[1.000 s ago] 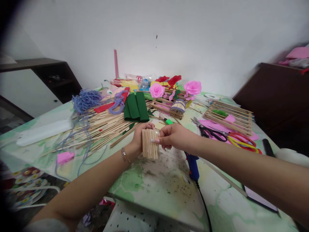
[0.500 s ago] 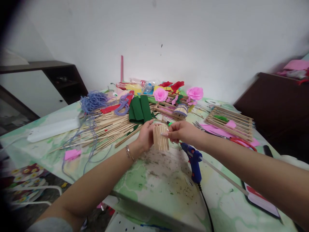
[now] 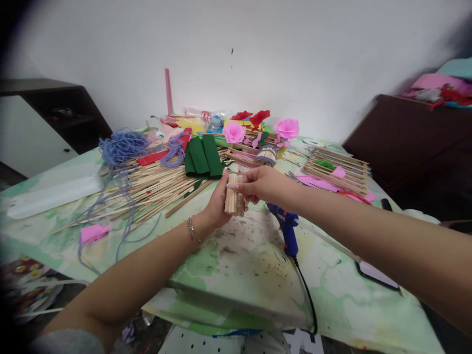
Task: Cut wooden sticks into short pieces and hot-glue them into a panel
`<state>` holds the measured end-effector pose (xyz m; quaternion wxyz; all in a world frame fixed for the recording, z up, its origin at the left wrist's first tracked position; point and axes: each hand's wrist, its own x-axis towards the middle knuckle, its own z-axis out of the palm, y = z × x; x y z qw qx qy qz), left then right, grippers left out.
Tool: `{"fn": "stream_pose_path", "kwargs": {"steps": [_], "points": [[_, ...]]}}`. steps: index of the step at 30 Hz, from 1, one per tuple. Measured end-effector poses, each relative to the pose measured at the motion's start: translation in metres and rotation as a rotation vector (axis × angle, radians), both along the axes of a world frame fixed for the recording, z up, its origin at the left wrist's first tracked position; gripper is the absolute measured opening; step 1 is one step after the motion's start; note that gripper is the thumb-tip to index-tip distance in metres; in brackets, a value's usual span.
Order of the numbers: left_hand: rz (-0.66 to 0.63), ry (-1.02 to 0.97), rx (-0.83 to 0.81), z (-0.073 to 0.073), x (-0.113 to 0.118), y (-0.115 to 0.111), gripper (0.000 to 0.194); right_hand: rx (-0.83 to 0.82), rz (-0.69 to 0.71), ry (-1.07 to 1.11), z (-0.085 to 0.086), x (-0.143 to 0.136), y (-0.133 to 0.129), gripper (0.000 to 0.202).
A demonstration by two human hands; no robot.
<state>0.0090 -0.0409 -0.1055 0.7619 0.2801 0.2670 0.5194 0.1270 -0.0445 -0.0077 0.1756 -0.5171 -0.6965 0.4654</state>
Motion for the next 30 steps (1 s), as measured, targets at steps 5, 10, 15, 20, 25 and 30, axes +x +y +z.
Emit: {"fn": "stream_pose_path", "kwargs": {"steps": [5,10,15,20,25,30], "points": [[0.088,0.086,0.077,0.001,-0.001,-0.001,0.06,-0.01,-0.028,-0.046,0.003,0.001,-0.004,0.038],[0.088,0.089,0.053,0.002,-0.001,-0.004,0.057,0.038,-0.057,-0.117,0.011,0.005,-0.007,0.03],[0.145,0.159,0.031,-0.002,0.001,-0.001,0.052,0.006,-0.112,-0.063,0.006,0.007,-0.004,0.022],[0.2,0.256,-0.004,-0.009,-0.002,0.01,0.05,-0.07,-0.204,-0.019,-0.006,-0.001,0.005,0.021],[0.18,0.226,-0.172,-0.004,-0.012,0.019,0.05,-0.056,-0.203,-0.031,-0.007,-0.001,0.028,0.018],[0.174,0.128,-0.197,0.007,-0.023,0.019,0.047,0.027,-0.162,-0.155,-0.01,0.016,0.061,0.018]]}}
